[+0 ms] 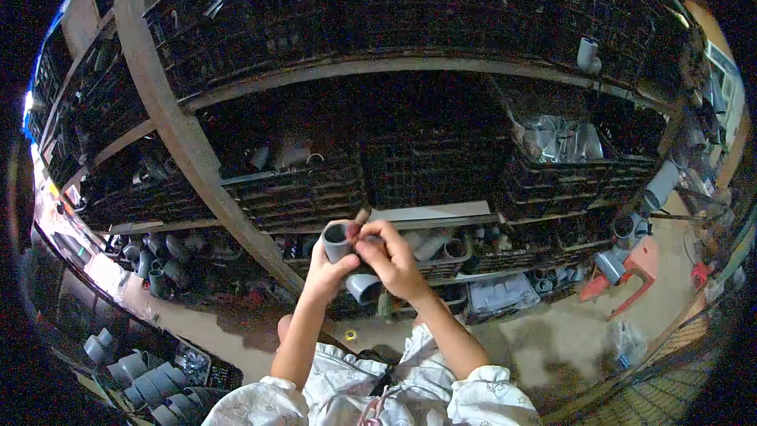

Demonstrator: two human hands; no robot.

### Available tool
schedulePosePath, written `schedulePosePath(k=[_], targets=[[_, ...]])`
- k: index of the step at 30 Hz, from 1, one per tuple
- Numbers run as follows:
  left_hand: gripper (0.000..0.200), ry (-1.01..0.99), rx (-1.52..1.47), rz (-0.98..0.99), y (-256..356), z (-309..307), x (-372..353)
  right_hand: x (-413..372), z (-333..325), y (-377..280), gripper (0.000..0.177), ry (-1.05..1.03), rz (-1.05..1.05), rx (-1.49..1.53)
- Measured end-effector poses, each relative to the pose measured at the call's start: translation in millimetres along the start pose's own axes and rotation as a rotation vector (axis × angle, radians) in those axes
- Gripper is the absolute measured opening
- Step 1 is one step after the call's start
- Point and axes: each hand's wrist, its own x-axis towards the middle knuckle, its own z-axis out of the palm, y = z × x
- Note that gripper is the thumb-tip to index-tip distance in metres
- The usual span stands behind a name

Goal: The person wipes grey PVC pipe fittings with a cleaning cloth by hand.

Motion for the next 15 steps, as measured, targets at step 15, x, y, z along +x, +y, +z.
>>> schedulePosePath(k=[15], targets=[[0.042, -0.008, -0.203, -0.006, -4.6, -13.4, 0.2, -7.6, 2.5, 8.8, 0.009, 0.118, -0.020, -0.011]])
